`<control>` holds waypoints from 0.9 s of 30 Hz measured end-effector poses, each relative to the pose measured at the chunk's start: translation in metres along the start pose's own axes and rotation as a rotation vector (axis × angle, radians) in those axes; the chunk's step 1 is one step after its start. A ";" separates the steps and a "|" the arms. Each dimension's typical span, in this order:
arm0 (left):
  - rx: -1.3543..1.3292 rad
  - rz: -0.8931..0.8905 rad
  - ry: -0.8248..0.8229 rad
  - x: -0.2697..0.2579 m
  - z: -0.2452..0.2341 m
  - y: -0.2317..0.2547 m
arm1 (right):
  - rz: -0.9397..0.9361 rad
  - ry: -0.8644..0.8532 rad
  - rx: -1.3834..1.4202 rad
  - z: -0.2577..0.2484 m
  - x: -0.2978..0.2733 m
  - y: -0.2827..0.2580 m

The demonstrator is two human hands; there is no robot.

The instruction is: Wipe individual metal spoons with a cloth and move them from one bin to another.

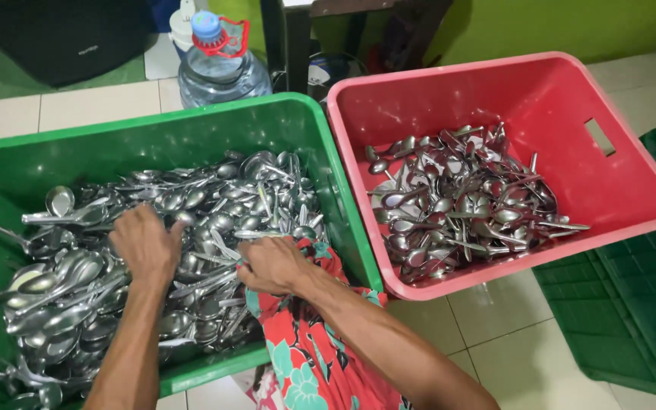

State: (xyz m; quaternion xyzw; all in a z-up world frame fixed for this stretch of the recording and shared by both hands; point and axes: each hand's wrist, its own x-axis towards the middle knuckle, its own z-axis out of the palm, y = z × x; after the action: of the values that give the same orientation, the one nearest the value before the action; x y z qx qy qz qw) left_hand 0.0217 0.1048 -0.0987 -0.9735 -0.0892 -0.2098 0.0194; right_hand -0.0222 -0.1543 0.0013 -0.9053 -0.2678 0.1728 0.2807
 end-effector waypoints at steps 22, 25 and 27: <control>0.688 0.141 -0.238 0.035 -0.055 -0.022 | -0.069 0.129 0.006 0.001 0.004 0.003; 0.549 0.129 0.044 0.040 -0.112 -0.020 | -0.027 0.125 -0.003 0.002 0.009 0.009; 0.286 0.141 0.239 0.046 -0.145 -0.017 | 0.064 0.338 0.152 -0.001 0.014 0.013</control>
State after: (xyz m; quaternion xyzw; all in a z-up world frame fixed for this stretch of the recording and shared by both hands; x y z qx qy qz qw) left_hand 0.0009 0.1186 0.0519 -0.9327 -0.0465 -0.3074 0.1828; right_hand -0.0055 -0.1561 -0.0083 -0.9057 -0.1739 0.0468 0.3838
